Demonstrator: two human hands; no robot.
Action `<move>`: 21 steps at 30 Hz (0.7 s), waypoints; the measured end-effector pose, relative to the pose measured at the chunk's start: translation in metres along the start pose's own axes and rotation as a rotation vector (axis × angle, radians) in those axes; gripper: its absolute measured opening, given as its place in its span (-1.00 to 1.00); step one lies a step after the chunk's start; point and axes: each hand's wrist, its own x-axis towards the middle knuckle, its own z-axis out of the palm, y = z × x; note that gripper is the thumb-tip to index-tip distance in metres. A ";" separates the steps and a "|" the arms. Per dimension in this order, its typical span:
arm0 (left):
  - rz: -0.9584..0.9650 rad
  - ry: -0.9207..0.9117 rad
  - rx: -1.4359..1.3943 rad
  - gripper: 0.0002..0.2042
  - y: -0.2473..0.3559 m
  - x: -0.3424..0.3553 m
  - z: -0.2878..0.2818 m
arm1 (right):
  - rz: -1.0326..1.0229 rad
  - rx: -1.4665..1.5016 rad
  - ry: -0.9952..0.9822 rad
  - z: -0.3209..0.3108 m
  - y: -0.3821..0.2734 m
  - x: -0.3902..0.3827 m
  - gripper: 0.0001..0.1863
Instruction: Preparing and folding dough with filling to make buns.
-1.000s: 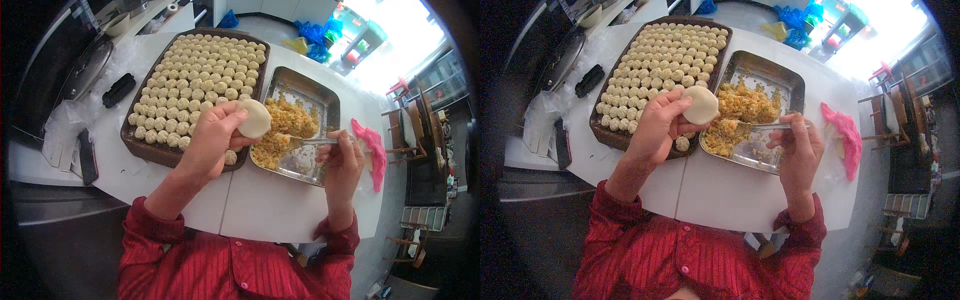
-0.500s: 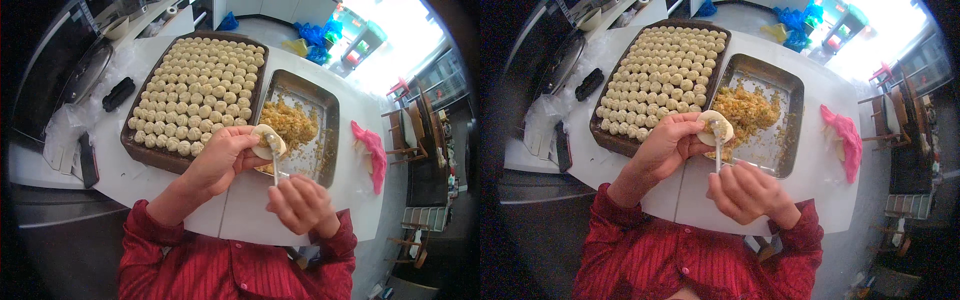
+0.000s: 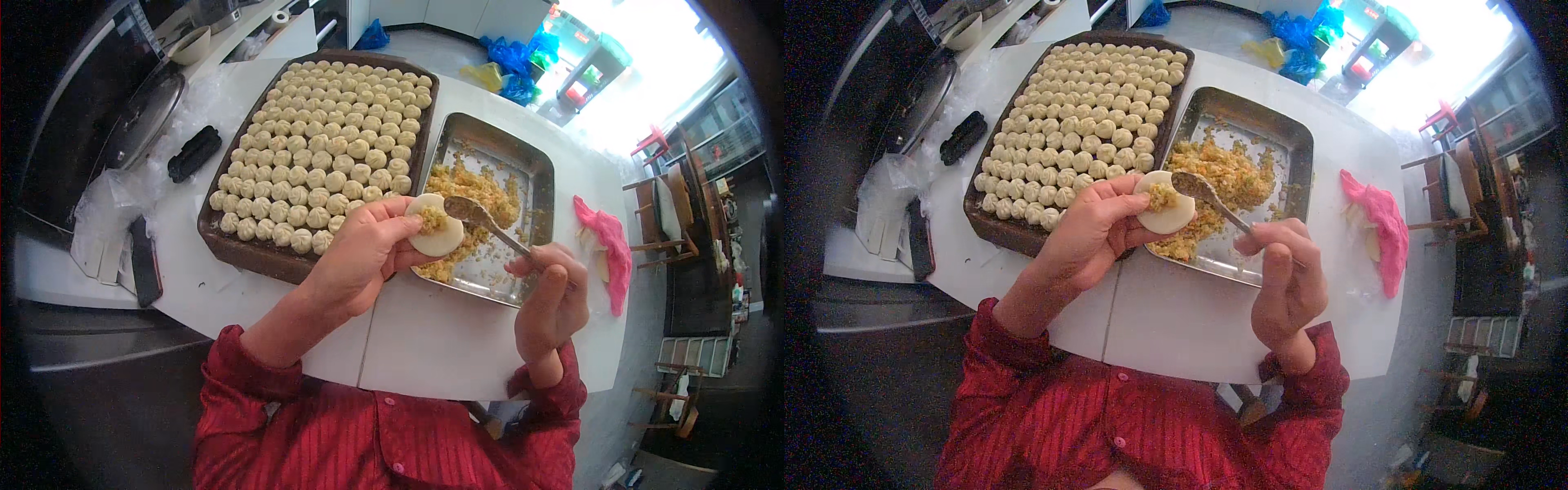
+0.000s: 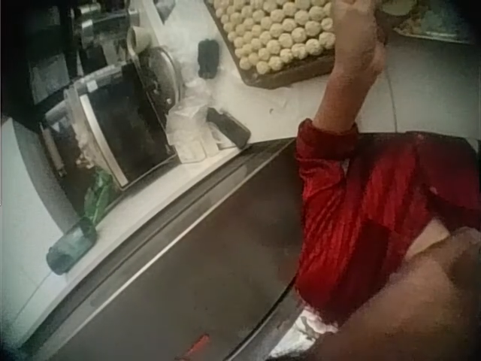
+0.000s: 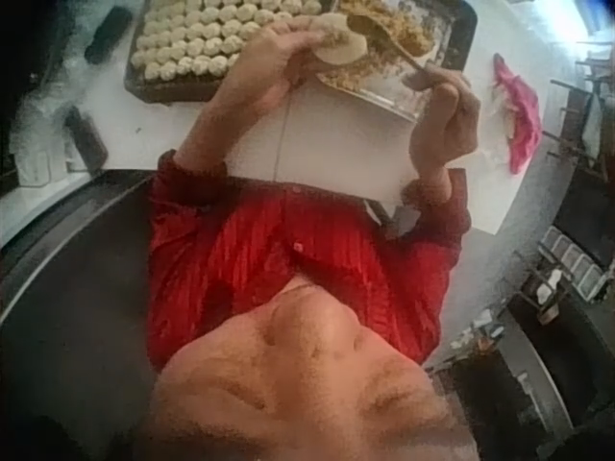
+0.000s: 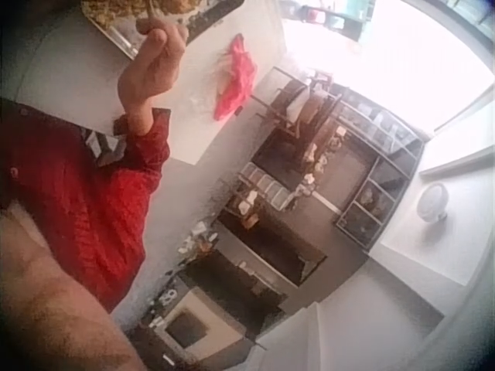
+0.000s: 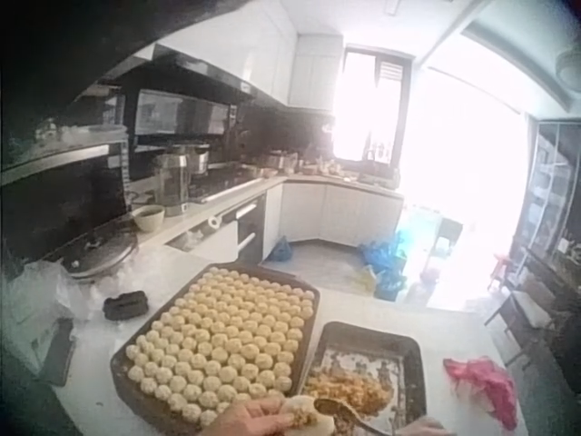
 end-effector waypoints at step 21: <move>0.158 0.070 -0.003 -0.66 0.011 0.002 -0.010 | 0.297 -0.217 0.053 -0.018 0.013 0.014 -0.80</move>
